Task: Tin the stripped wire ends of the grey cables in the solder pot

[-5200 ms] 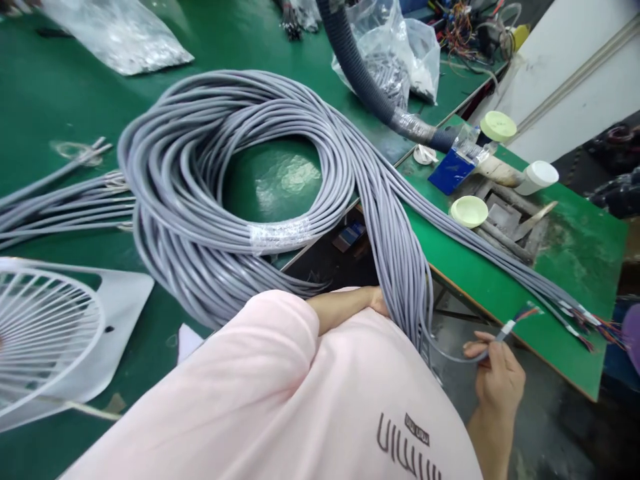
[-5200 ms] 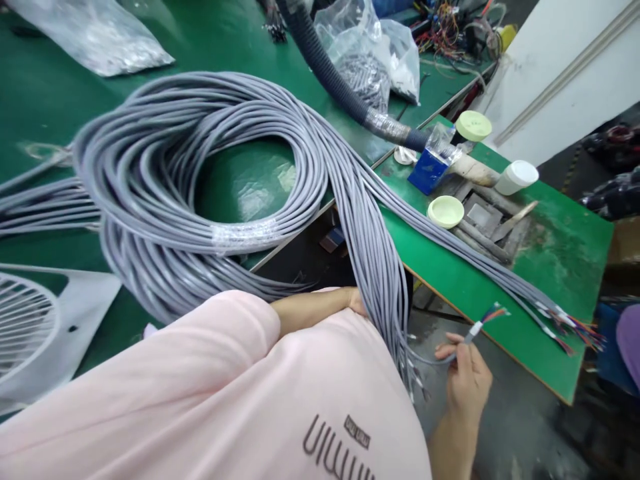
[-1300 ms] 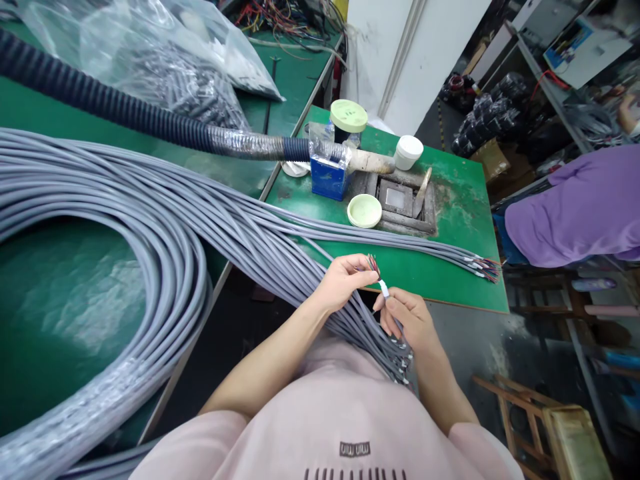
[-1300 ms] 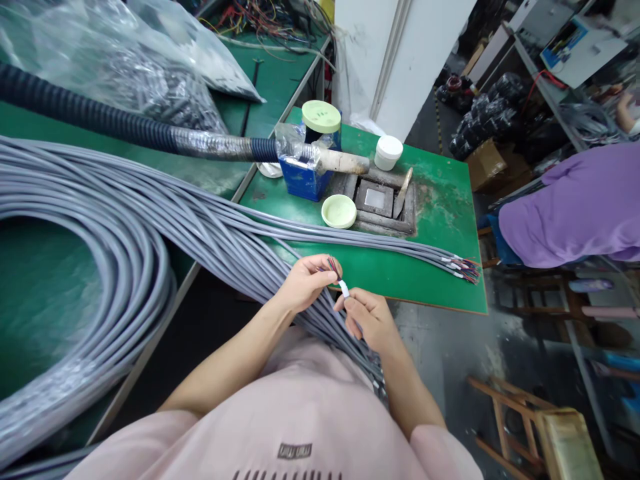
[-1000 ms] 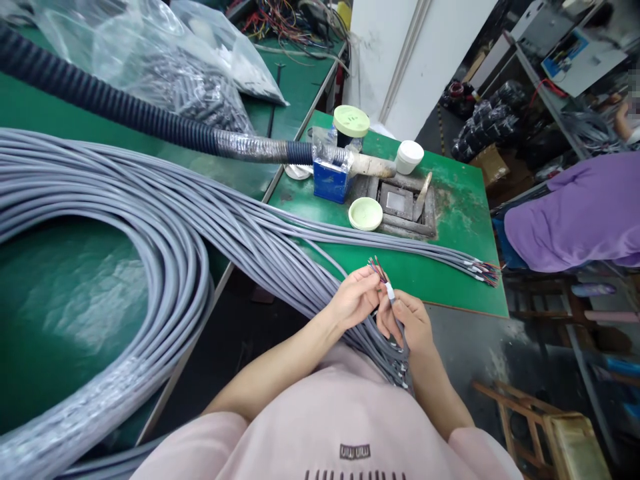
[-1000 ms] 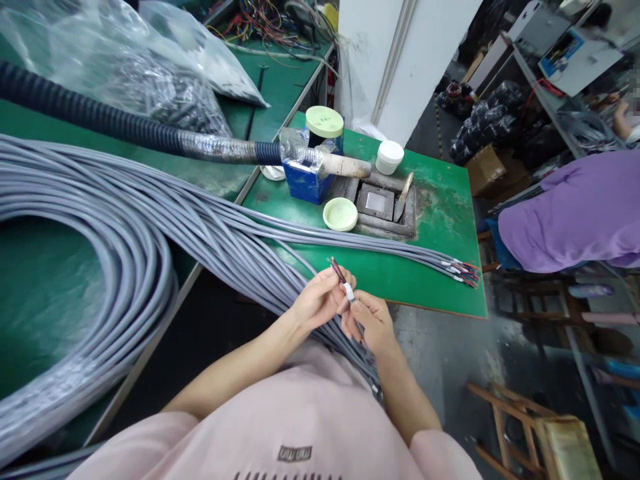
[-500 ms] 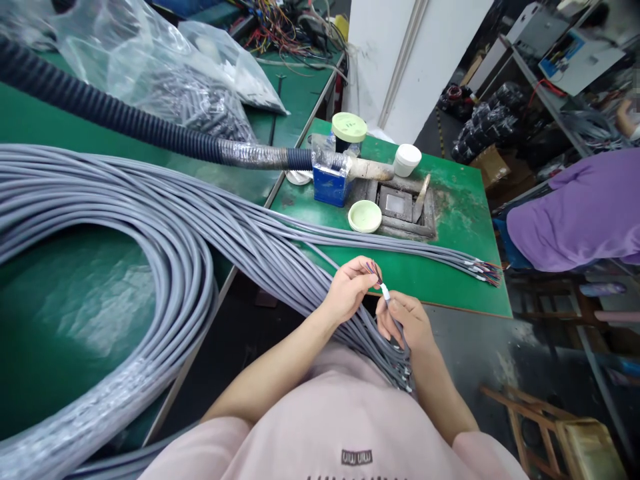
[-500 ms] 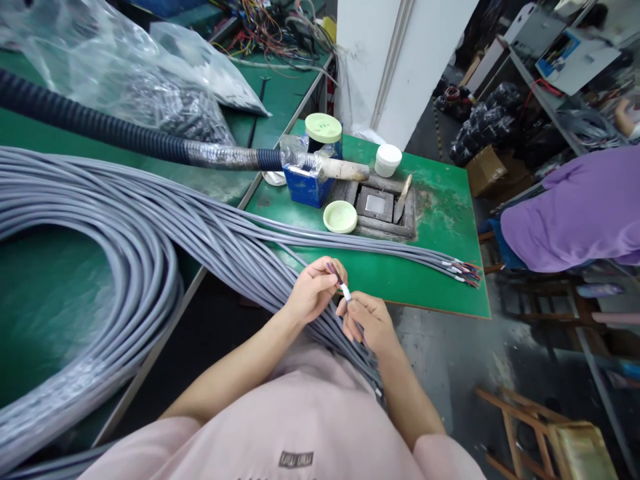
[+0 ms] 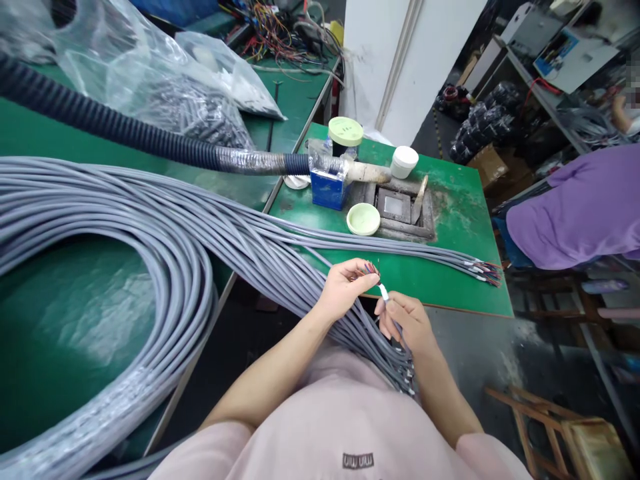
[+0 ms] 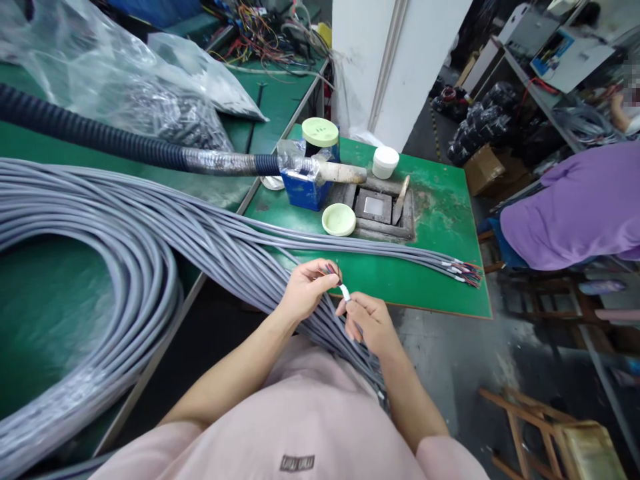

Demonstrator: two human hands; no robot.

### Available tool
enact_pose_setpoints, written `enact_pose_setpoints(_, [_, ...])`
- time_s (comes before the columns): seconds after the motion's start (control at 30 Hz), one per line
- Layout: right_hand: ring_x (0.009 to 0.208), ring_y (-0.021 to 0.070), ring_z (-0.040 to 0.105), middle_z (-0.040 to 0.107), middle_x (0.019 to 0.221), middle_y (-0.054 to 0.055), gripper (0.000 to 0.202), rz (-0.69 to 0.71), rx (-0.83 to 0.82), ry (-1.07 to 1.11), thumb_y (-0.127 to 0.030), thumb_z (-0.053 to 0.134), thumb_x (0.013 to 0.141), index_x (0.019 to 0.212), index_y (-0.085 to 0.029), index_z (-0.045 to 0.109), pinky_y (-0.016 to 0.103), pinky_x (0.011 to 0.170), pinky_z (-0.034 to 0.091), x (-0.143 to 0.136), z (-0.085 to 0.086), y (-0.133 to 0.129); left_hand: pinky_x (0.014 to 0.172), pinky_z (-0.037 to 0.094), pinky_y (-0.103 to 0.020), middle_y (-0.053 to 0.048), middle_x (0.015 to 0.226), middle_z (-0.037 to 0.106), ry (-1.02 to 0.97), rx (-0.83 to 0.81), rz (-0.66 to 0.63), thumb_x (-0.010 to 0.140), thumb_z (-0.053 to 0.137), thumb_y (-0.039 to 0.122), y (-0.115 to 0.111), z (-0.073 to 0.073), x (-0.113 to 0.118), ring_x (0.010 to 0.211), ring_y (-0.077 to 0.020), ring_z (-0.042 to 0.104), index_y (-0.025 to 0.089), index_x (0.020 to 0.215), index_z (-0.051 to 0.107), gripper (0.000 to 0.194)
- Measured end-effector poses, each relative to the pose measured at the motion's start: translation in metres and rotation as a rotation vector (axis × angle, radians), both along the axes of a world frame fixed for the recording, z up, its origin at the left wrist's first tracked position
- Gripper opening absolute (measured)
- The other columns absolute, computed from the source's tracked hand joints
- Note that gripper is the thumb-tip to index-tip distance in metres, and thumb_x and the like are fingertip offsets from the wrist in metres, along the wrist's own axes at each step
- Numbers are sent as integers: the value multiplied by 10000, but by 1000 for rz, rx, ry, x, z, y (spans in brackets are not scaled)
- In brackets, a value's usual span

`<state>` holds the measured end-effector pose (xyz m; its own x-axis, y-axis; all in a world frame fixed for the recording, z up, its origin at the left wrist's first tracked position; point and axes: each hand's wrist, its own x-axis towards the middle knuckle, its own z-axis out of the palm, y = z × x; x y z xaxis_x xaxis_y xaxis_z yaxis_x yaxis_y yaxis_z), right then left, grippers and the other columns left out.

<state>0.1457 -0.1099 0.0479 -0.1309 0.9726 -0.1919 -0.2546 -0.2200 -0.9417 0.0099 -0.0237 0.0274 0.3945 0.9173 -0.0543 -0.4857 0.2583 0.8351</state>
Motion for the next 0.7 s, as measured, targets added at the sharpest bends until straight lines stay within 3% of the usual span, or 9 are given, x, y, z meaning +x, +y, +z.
enact_pose_setpoints(0.3, [339, 70, 358, 433, 371, -80, 257, -122, 107, 33, -369, 519, 940, 841, -163, 636, 232, 433, 330, -6, -9, -3, 642, 471, -212, 16, 717, 640, -68, -125, 115, 726, 745, 277, -17, 1, 15, 622, -76, 559, 167, 711, 657, 142])
enact_pose_setpoints(0.37, [331, 67, 351, 430, 364, -80, 258, -187, 133, 47, -353, 506, 948, 832, -163, 636, 230, 429, 325, -8, -11, -3, 656, 479, -228, 8, 724, 649, -21, 8, 226, 750, 728, 260, -23, -2, 18, 655, -92, 582, 177, 742, 667, 103])
enact_pose_setpoints(0.47, [322, 66, 341, 425, 358, -79, 266, -242, 152, 56, -349, 496, 951, 815, -165, 633, 225, 415, 313, -8, -12, -2, 681, 486, -252, -9, 737, 666, 81, 345, 415, 754, 722, 194, -29, -8, 21, 714, -120, 609, 189, 771, 690, 36])
enact_pose_setpoints(0.53, [330, 71, 355, 414, 365, -82, 264, -229, 138, 12, -352, 491, 952, 836, -167, 639, 223, 411, 318, -6, -12, -2, 674, 486, -255, -16, 749, 671, 110, 461, 459, 759, 714, 166, -30, -10, 22, 723, -125, 616, 191, 788, 695, 43])
enact_pose_setpoints(0.63, [370, 76, 396, 463, 455, -86, 213, -245, 128, -186, -331, 515, 941, 1059, -194, 626, 220, 425, 353, -1, -8, -4, 636, 481, -240, -15, 740, 660, 123, 371, 431, 785, 697, 197, -28, -10, 22, 690, -117, 610, 183, 783, 677, 24])
enact_pose_setpoints(0.7, [453, 85, 476, 548, 595, -64, 317, -296, 201, -410, -303, 559, 915, 1226, -242, 558, 224, 473, 413, 3, -3, -5, 611, 479, -234, -10, 722, 649, 129, 267, 392, 788, 701, 243, -26, -8, 21, 654, -112, 600, 175, 768, 662, 80])
